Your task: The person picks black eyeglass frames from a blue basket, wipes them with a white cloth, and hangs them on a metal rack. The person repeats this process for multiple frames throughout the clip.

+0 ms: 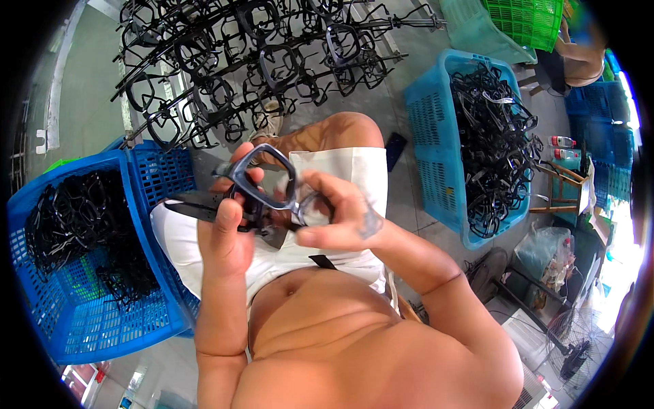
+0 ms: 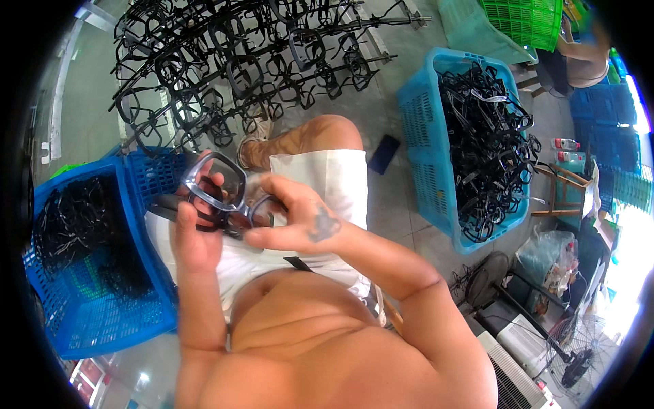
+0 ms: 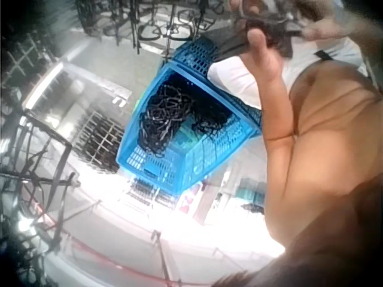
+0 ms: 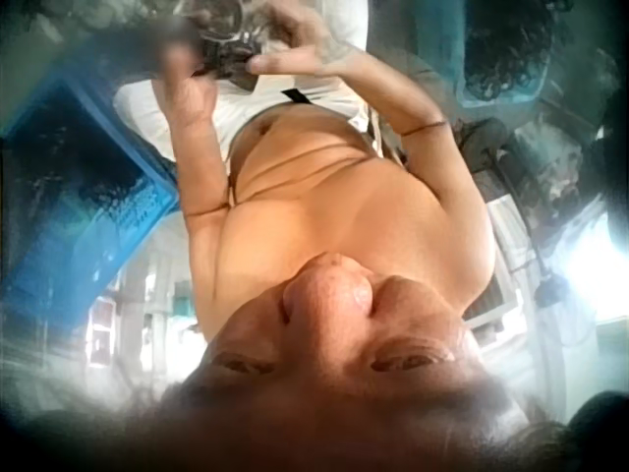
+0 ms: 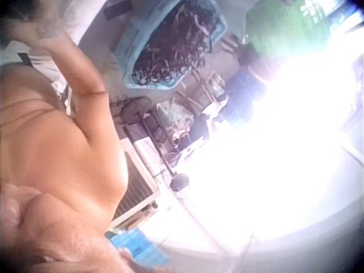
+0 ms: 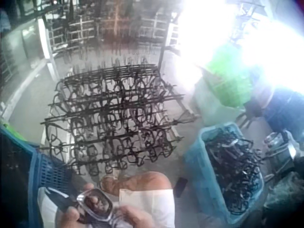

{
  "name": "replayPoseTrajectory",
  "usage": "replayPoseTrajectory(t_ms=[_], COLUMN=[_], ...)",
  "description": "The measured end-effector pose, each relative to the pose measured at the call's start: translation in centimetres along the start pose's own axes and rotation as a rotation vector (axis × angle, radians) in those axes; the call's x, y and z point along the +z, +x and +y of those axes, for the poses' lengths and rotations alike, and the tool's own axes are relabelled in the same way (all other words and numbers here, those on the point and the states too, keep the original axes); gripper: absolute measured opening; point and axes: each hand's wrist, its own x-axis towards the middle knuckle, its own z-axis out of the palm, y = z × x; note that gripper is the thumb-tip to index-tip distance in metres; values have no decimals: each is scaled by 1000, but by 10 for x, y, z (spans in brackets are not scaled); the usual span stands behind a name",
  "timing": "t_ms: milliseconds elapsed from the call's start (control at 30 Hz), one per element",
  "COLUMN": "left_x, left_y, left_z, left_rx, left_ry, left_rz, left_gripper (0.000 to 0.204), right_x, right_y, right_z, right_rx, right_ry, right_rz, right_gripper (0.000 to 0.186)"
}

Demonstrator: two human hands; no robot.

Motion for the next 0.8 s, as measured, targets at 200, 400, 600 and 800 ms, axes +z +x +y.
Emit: replayPoseTrajectory(t_ms=[200, 400, 600, 800], left_x=[1, -40, -51, -42], left_y=[2, 13, 18, 6], left_z=[25, -3, -3, -6], left_rx=[77, 325, 176, 32], left_ry=[621, 637, 32, -257], left_rz=[-201, 62, 249, 272], left_gripper=[31, 49, 60, 56], right_x=[-16, -98, -198, -223], right_y=[-42, 9, 81, 109], right_z=[-29, -75, -76, -65], right_rx=[308, -415, -113, -136], right_ry=[490, -45, -150, -129], right_rz=[-83, 487, 606, 470], right_gripper=[68, 40, 34, 35])
